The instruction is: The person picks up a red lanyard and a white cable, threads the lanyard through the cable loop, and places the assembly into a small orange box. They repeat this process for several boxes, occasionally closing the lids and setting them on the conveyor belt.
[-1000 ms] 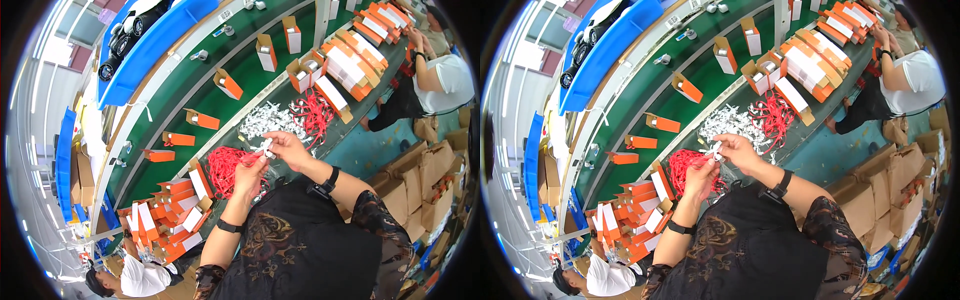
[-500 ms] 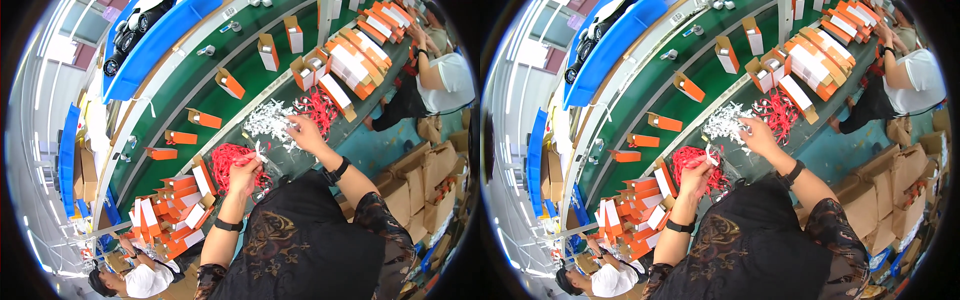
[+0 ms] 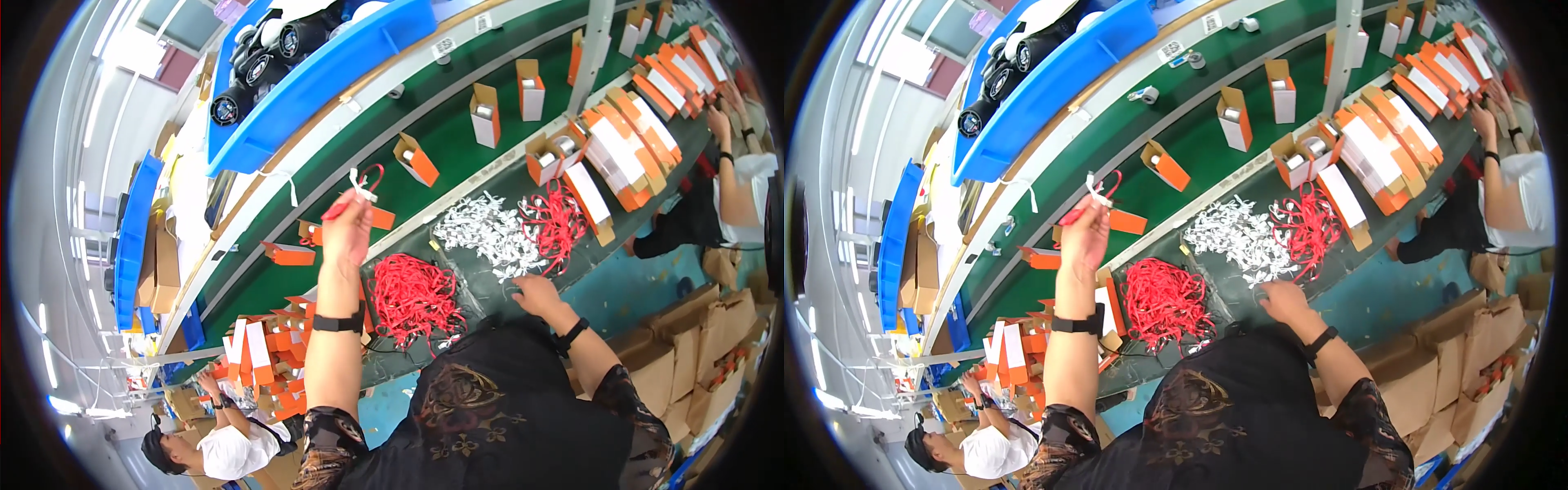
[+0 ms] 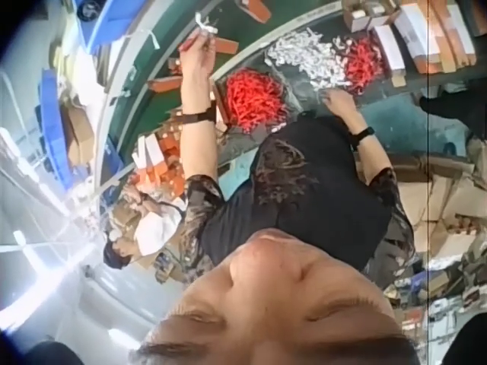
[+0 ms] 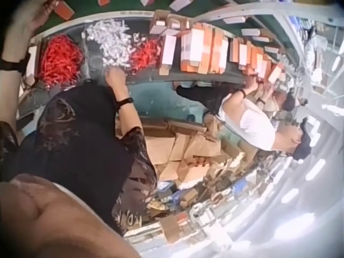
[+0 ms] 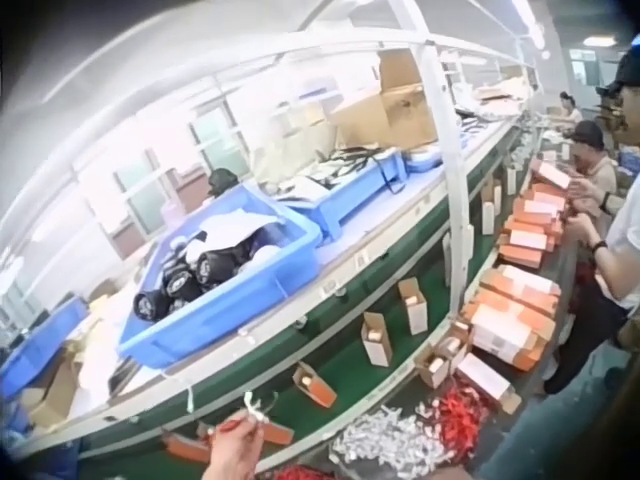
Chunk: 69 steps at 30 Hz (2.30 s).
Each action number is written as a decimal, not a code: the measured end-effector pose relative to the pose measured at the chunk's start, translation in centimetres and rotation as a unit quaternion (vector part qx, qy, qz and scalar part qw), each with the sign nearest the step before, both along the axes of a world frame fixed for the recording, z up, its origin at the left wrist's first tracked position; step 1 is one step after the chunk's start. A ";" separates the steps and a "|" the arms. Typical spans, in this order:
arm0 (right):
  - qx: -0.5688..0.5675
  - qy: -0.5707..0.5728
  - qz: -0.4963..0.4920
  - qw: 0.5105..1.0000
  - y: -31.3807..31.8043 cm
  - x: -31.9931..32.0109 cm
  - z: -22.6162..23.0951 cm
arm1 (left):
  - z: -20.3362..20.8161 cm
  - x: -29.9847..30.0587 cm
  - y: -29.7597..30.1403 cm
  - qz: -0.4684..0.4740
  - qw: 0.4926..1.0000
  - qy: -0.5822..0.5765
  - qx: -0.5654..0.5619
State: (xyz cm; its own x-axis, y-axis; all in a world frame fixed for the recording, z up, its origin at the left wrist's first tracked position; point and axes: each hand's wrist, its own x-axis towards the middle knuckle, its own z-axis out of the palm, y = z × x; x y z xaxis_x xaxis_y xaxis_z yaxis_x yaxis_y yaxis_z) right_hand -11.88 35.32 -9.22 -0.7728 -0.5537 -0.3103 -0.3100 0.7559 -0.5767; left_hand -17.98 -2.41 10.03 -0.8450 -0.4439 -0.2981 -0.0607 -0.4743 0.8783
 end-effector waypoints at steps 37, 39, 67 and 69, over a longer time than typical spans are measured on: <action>0.122 -0.043 0.076 0.989 -3.1 -4.8 -1.4 | -17.6 3.0 -13.6 0.208 0.968 -0.135 0.037; 0.121 -0.051 0.079 0.988 -3.5 -5.0 -1.0 | -17.2 2.6 -13.5 0.234 0.963 -0.134 -0.008; 0.136 -0.063 0.086 0.985 -1.5 -3.5 -2.5 | -14.9 1.2 -14.1 -0.066 0.664 -0.182 -0.722; 0.142 -0.061 0.088 0.984 -2.2 -4.4 -1.8 | -15.9 1.4 -15.9 -0.110 0.595 -0.174 -0.777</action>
